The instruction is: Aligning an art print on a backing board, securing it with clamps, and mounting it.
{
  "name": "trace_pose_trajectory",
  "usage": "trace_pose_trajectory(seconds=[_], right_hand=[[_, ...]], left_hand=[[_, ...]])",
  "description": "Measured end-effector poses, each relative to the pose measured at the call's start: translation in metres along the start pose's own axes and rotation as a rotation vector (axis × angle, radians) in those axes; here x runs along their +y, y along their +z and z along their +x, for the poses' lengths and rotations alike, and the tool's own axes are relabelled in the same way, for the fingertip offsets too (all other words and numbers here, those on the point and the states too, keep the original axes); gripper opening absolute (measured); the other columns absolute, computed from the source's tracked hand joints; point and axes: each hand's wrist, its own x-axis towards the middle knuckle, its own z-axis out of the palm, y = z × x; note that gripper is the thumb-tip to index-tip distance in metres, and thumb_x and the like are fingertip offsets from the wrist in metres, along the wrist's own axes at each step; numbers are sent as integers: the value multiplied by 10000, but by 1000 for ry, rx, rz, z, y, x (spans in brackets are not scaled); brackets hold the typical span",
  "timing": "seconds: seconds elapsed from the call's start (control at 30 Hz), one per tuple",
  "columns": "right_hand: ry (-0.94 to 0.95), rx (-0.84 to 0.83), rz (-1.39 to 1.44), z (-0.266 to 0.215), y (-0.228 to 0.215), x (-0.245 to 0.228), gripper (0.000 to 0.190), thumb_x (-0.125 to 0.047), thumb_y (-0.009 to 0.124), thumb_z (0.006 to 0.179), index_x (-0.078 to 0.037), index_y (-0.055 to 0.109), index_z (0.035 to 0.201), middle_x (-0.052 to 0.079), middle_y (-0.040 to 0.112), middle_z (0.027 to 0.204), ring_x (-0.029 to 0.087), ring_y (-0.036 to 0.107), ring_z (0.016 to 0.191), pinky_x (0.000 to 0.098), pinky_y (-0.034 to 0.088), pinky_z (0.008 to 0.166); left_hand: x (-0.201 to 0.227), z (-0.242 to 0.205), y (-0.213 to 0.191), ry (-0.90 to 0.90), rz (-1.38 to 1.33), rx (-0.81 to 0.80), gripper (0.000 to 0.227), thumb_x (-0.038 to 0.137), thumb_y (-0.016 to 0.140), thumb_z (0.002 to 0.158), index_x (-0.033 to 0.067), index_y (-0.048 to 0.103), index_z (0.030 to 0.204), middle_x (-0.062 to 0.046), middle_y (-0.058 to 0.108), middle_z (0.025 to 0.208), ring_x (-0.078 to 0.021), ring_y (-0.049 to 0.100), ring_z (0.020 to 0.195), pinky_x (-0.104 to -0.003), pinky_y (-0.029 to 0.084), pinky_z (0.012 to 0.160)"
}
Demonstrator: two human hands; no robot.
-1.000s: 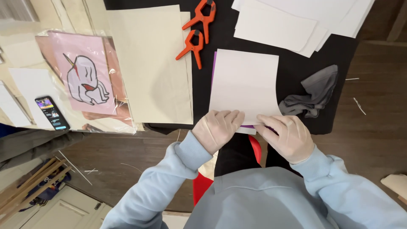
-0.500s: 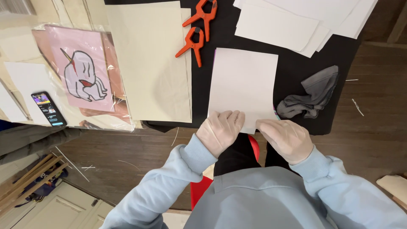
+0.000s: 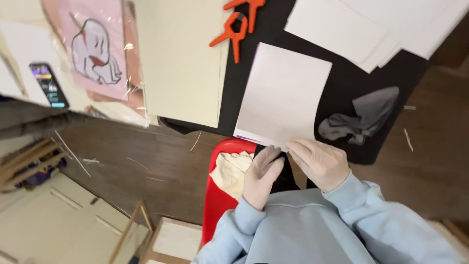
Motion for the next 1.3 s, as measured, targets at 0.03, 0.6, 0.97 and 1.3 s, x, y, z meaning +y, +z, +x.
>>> trace_pose_trajectory(seconds=[0.03,0.6,0.97,1.3], right_hand=[[-28,-8,9,1,2,4,270,-78,807,831,-95,723,1088,32,741,1039,216,737,853,327,585,690],[-217,-120,98,-1,4,35,180,-120,790,863,-124,695,1016,-10,725,1003,208,719,795,333,568,656],[-121,-213,179,-10,-5,45,280,-212,821,830,-71,677,1025,70,710,1102,292,695,937,394,555,780],[579,-118,-44,-99,9,164,1168,-357,943,745,103,245,1561,395,73,1582,581,142,1454,619,218,1153]], left_hand=[[-2,8,7,17,-15,20,469,50,663,934,-17,532,1380,-120,668,1321,-146,651,1206,-287,514,1033],[-61,53,42,221,-278,423,236,212,596,1020,-9,666,1068,-18,636,866,-66,589,742,-239,535,673],[-98,61,30,261,37,541,385,235,618,1060,-74,615,831,-76,637,731,-100,563,666,-278,474,568],[-78,53,32,242,-245,462,392,262,508,1053,-111,595,1136,-161,709,1029,-213,727,903,-380,670,749]])
